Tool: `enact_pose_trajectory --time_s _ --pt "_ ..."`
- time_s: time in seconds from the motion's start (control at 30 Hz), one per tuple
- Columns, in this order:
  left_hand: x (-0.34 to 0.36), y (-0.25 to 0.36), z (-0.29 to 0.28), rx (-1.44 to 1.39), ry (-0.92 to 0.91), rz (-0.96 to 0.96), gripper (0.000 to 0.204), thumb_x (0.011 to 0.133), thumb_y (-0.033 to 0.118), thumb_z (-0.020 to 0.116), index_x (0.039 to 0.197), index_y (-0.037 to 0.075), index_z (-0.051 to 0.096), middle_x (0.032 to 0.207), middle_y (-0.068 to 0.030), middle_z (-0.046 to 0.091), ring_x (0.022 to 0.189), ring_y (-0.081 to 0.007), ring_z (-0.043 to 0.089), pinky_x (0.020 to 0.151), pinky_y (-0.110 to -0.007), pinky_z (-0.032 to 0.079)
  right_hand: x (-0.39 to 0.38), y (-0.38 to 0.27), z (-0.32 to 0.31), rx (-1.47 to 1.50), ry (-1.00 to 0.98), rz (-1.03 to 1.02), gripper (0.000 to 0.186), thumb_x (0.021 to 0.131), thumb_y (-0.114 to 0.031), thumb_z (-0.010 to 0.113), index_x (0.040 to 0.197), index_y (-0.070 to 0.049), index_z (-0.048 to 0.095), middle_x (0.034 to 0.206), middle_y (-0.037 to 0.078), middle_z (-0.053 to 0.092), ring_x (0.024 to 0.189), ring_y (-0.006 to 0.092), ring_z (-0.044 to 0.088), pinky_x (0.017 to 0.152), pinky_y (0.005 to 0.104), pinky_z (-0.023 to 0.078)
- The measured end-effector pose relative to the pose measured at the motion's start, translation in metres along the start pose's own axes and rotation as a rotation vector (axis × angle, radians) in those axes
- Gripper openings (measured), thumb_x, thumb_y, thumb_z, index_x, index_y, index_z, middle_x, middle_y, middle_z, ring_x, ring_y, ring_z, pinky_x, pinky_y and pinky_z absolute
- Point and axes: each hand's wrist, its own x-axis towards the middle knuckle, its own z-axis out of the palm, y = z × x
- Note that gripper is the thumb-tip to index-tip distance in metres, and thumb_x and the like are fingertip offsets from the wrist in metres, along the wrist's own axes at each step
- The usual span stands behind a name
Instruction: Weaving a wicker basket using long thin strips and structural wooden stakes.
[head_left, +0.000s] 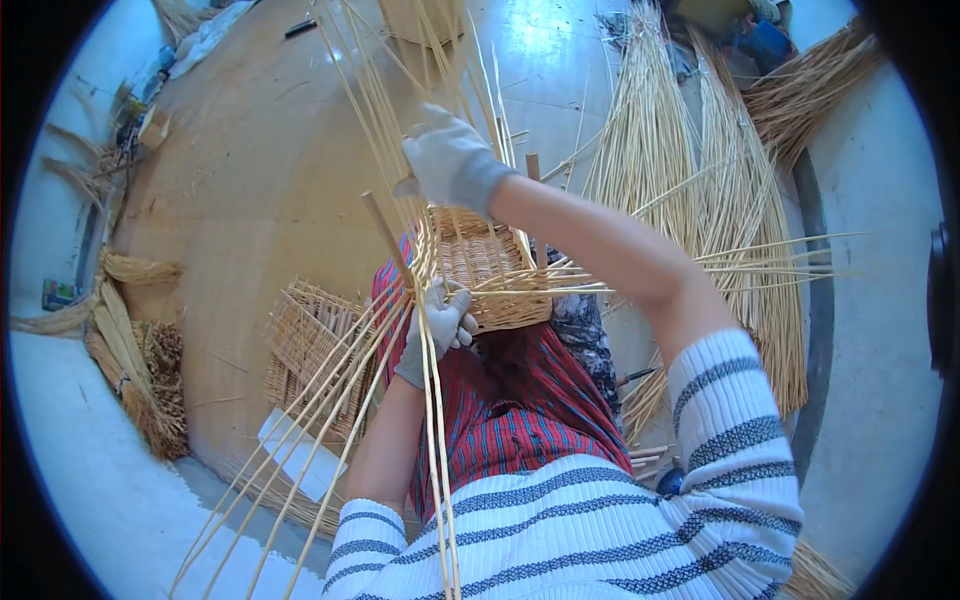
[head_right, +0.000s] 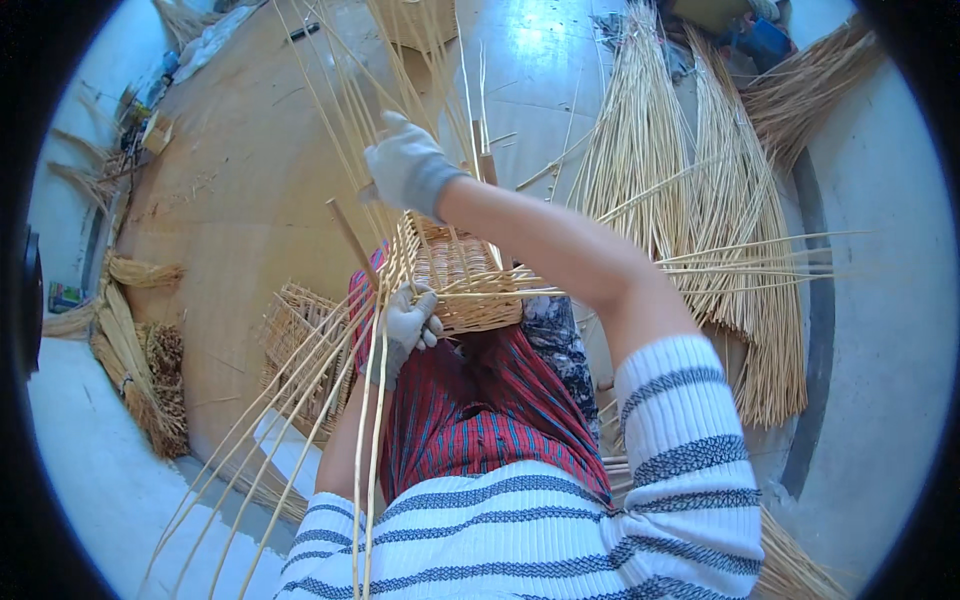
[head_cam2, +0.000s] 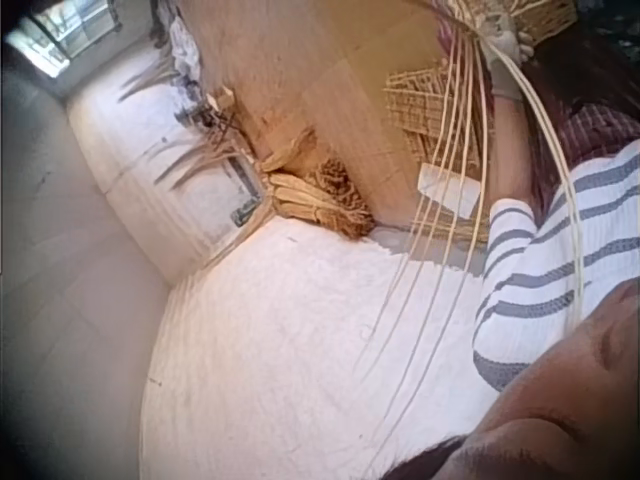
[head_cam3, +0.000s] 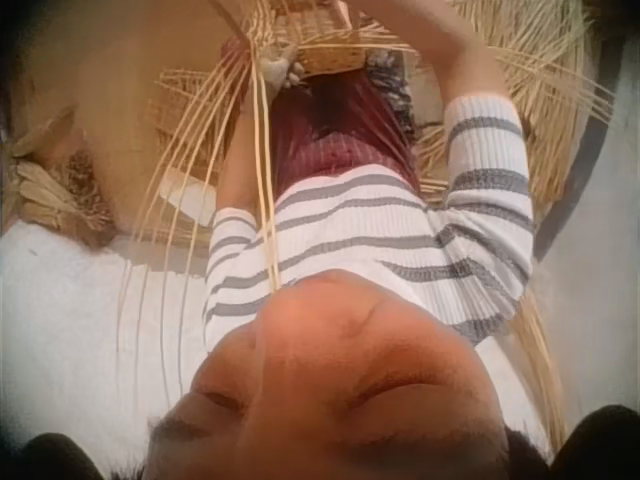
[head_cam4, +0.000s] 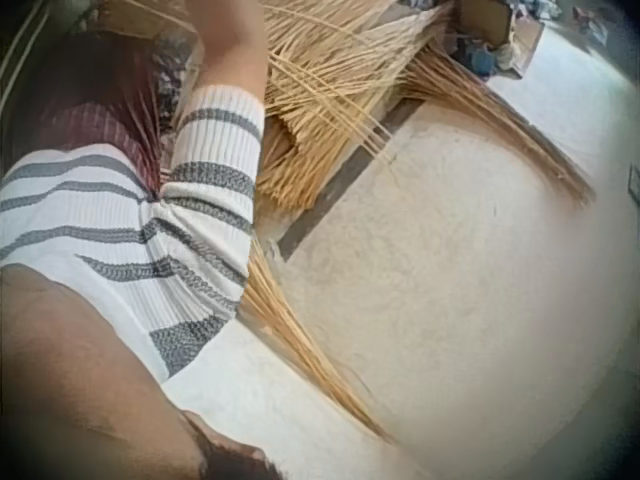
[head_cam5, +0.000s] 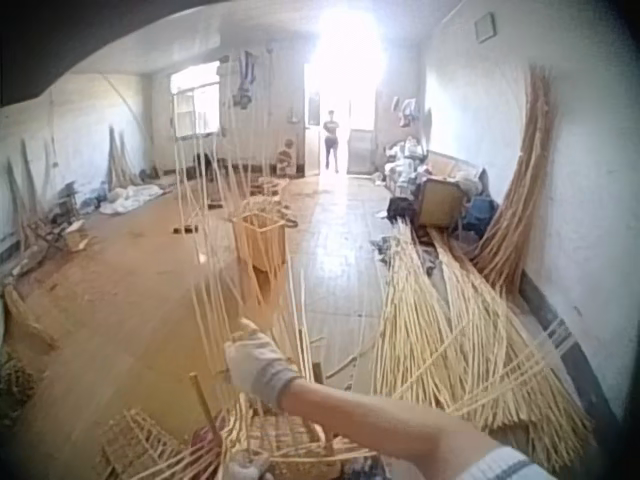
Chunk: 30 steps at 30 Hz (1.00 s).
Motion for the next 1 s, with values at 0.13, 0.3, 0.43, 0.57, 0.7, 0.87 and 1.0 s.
enact_pose_trajectory --time_s 0.13,0.3,0.43,0.57,0.7,0.87,1.0 --pt "-0.003 -0.004 -0.003 -0.005 -0.04 0.017 0.033 0.097 0.025 0.062 0.119 0.003 0.051 0.065 -0.0089 0.064 0.046 -0.0133 0.058 0.04 -0.027 0.046 0.035 -0.034 0.018 -0.568 -0.709 -0.158 0.019 0.088 -0.028 0.064 0.096 -0.011 0.067 0.093 0.009 0.071 0.091 0.026 0.069 0.089 0.041 0.048" --pt "-0.043 -0.02 0.007 0.724 0.476 0.492 0.075 0.086 0.028 0.073 0.148 0.007 0.036 0.107 -0.0199 0.066 0.073 -0.0284 0.069 0.063 -0.042 0.054 -0.079 -0.081 -0.052 0.404 -0.081 0.518 0.021 0.093 -0.028 0.058 0.085 -0.01 0.064 0.078 0.008 0.069 0.073 0.0341 0.067 0.069 0.0433 0.051" --pt "0.024 -0.041 -0.009 0.789 0.479 0.67 0.068 0.083 0.031 0.076 0.137 0.005 0.045 0.117 -0.0251 0.061 0.077 -0.0365 0.068 0.067 -0.046 0.055 -0.213 -0.113 -0.02 1.273 -0.124 1.224 0.032 0.1 -0.025 0.058 0.121 -0.002 0.058 0.101 0.008 0.067 0.08 0.0149 0.065 0.066 0.0271 0.054" --pt "0.032 -0.022 -0.016 0.467 0.08 0.221 0.042 0.089 0.026 0.071 0.118 0.003 0.051 0.104 -0.0179 0.063 0.063 -0.026 0.067 0.059 -0.04 0.055 -0.224 -0.084 -0.018 1.116 0.699 1.079 0.014 0.1 -0.014 0.058 0.111 -0.006 0.056 0.104 0.007 0.067 0.079 0.0127 0.064 0.07 0.0219 0.051" --pt "0.006 -0.015 -0.005 0.024 0.05 0.255 0.015 0.097 0.015 0.06 0.107 0.005 0.054 0.078 -0.0041 0.056 0.046 -0.0132 0.056 0.042 -0.027 0.046 -0.211 -0.071 -0.028 1.238 0.435 1.181 0.015 0.098 -0.004 0.056 0.112 -0.007 0.058 0.1 0.007 0.068 0.095 0.0154 0.066 0.082 0.0282 0.053" --pt "0.01 -0.016 0.021 0.004 0.262 0.238 0.013 0.099 0.019 0.056 0.095 0.007 0.056 0.064 -0.0009 0.051 0.044 -0.0137 0.055 0.041 -0.029 0.044 -0.08 -0.05 -0.008 0.471 -0.041 0.645 0.055 0.09 -0.006 0.06 0.142 -0.014 0.043 0.123 0.025 0.06 0.1 0.0396 0.065 0.087 0.0379 0.052" --pt "0.015 0.005 0.039 0.005 0.319 0.189 0.018 0.101 0.023 0.055 0.093 0.007 0.052 0.068 -0.0021 0.051 0.038 -0.0122 0.048 0.036 -0.028 0.041 -0.067 -0.013 0.032 0.287 0.135 0.625 0.068 0.093 -0.012 0.06 0.153 -0.022 0.031 0.116 0.026 0.064 0.107 0.0453 0.062 0.098 0.0359 0.048"
